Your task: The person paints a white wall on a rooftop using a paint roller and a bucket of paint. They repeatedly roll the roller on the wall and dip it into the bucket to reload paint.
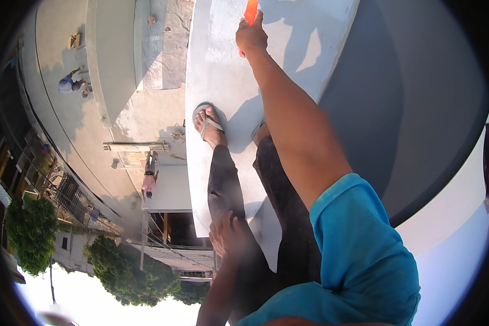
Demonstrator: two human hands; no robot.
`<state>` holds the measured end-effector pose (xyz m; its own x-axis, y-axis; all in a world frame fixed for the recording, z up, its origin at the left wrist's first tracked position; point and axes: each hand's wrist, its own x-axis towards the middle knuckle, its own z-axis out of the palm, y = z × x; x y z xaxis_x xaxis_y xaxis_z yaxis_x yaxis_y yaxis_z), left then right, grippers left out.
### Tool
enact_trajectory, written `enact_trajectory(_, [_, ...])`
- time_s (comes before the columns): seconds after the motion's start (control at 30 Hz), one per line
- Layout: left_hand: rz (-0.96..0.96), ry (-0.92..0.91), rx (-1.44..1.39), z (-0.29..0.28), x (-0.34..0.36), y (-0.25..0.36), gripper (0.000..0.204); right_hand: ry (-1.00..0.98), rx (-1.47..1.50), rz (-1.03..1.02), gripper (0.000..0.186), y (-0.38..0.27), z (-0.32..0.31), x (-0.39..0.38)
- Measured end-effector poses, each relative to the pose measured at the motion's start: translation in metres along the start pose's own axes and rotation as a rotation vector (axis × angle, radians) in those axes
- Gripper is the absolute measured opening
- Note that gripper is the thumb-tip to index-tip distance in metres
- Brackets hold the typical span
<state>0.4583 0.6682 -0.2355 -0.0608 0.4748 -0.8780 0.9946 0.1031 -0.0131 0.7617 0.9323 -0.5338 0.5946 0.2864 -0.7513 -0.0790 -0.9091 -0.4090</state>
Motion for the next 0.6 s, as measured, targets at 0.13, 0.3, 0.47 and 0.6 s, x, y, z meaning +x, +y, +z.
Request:
enact_trajectory(0.13, [0.020,0.016,0.008,-0.003,0.003,0.004,0.030,-0.008,-0.069,0.084,0.062,0.063,0.034,-0.054])
enact_trajectory(0.3, [0.037,0.055,0.036,0.000,0.002,-0.004,0.031,-0.099,-0.059,0.193,0.065,0.126,0.066,-0.163])
enact_trajectory(0.47, [0.060,0.046,0.051,0.002,0.003,-0.009,0.031,-0.113,-0.031,0.241,0.066,0.185,0.083,-0.232])
enact_trajectory(0.6, [0.080,0.048,0.068,0.002,0.006,-0.009,0.030,0.014,0.085,0.105,0.063,0.215,0.090,-0.256])
